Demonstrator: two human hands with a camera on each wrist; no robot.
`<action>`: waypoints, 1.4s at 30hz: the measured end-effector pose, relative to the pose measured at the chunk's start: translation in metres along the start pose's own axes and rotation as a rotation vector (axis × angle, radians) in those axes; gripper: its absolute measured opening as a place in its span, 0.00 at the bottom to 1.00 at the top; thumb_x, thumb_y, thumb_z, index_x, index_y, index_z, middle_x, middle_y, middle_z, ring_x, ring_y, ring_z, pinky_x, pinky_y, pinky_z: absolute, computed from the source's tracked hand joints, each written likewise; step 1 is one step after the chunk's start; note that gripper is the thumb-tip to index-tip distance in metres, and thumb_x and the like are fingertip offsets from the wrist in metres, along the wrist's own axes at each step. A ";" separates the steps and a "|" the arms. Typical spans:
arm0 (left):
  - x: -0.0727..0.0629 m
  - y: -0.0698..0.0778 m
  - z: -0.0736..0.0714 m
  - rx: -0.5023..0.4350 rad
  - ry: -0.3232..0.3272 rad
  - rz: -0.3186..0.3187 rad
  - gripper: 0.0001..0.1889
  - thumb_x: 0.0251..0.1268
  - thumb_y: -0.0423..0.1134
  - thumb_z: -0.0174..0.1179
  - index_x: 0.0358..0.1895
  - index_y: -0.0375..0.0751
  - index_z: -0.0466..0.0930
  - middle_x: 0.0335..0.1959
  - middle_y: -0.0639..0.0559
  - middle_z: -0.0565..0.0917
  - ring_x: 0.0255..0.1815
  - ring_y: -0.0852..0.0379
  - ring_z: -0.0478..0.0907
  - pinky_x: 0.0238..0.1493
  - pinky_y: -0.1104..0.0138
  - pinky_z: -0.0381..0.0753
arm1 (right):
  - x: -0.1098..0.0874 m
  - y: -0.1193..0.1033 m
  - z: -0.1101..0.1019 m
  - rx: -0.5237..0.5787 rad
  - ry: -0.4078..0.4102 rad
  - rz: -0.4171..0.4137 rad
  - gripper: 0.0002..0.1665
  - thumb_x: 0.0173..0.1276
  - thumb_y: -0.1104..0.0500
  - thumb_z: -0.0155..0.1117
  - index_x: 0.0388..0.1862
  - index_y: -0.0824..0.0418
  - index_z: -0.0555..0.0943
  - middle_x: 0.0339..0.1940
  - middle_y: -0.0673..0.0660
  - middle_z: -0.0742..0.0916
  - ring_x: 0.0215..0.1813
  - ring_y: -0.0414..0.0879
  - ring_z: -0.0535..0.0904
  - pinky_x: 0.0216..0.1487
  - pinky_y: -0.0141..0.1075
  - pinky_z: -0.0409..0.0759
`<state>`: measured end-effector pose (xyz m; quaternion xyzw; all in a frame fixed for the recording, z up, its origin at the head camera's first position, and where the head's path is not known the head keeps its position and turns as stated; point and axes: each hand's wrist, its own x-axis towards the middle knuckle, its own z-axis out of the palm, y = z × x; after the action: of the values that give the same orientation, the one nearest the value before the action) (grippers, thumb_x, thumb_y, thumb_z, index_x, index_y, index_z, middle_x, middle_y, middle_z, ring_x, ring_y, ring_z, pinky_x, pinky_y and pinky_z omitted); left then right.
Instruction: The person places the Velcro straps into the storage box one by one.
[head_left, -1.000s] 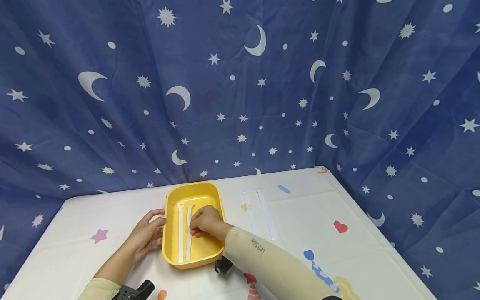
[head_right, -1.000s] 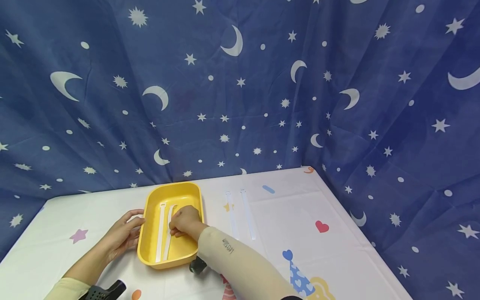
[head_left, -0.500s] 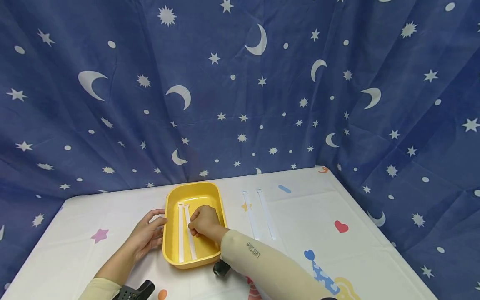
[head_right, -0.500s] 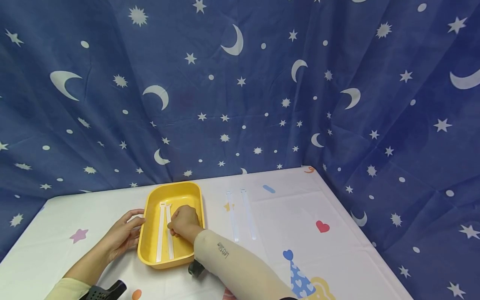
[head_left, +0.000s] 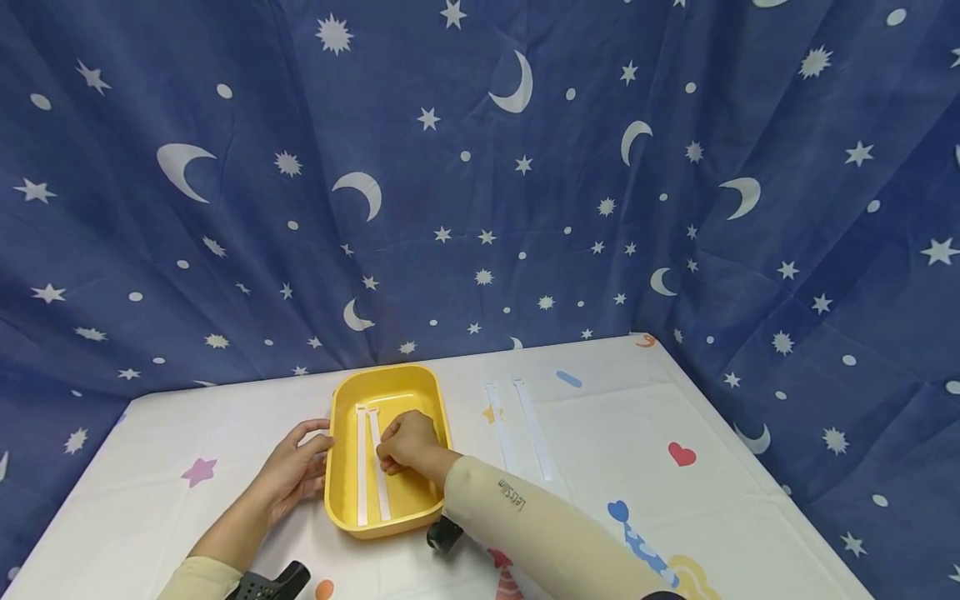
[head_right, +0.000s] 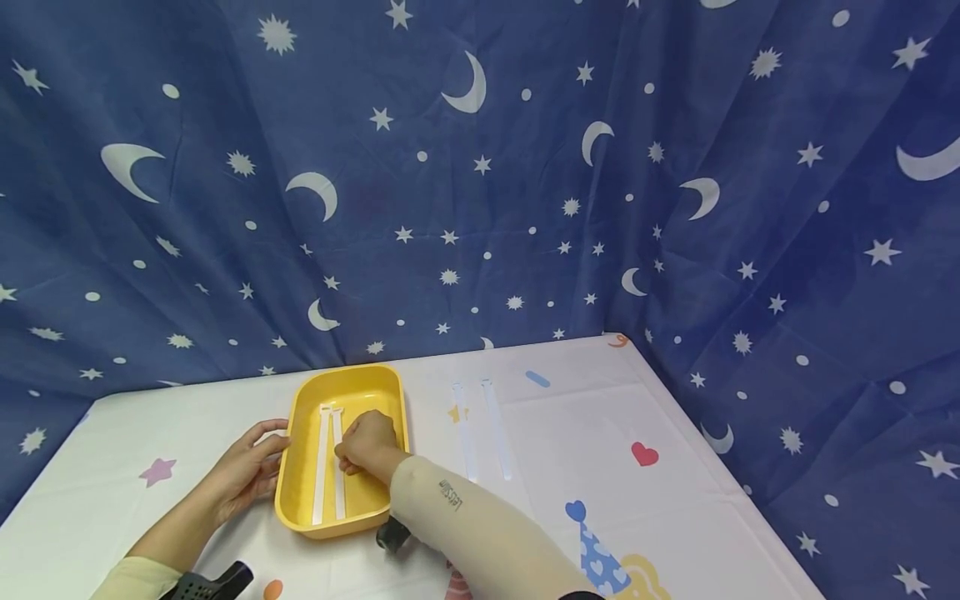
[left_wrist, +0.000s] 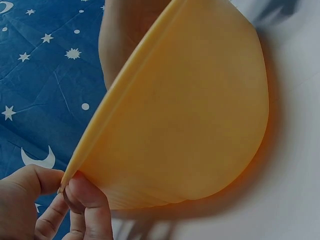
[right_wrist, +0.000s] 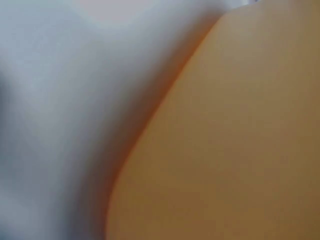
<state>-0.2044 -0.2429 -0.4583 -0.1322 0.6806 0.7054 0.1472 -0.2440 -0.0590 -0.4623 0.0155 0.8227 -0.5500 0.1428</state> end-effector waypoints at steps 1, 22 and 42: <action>0.000 0.000 0.000 0.002 0.001 -0.003 0.27 0.72 0.37 0.50 0.71 0.43 0.54 0.31 0.54 0.80 0.27 0.65 0.79 0.24 0.74 0.81 | -0.001 -0.002 -0.002 -0.002 -0.015 -0.007 0.12 0.52 0.75 0.69 0.20 0.62 0.77 0.13 0.61 0.84 0.15 0.49 0.82 0.18 0.36 0.83; -0.001 0.000 -0.003 0.006 0.006 -0.002 0.25 0.72 0.38 0.50 0.69 0.44 0.56 0.33 0.54 0.82 0.31 0.64 0.81 0.27 0.73 0.83 | 0.004 -0.069 -0.144 -0.048 -0.017 -0.046 0.18 0.67 0.54 0.63 0.46 0.69 0.81 0.46 0.66 0.85 0.36 0.51 0.87 0.34 0.36 0.87; -0.002 0.000 0.002 0.016 0.007 -0.010 0.27 0.73 0.39 0.50 0.71 0.44 0.54 0.34 0.53 0.80 0.31 0.64 0.80 0.29 0.72 0.84 | 0.015 0.016 -0.230 -0.118 0.259 0.078 0.15 0.63 0.61 0.68 0.46 0.67 0.82 0.44 0.63 0.87 0.29 0.41 0.85 0.34 0.30 0.86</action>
<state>-0.2030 -0.2414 -0.4574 -0.1369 0.6862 0.6986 0.1496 -0.3052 0.1550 -0.3993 0.1101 0.8640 -0.4879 0.0574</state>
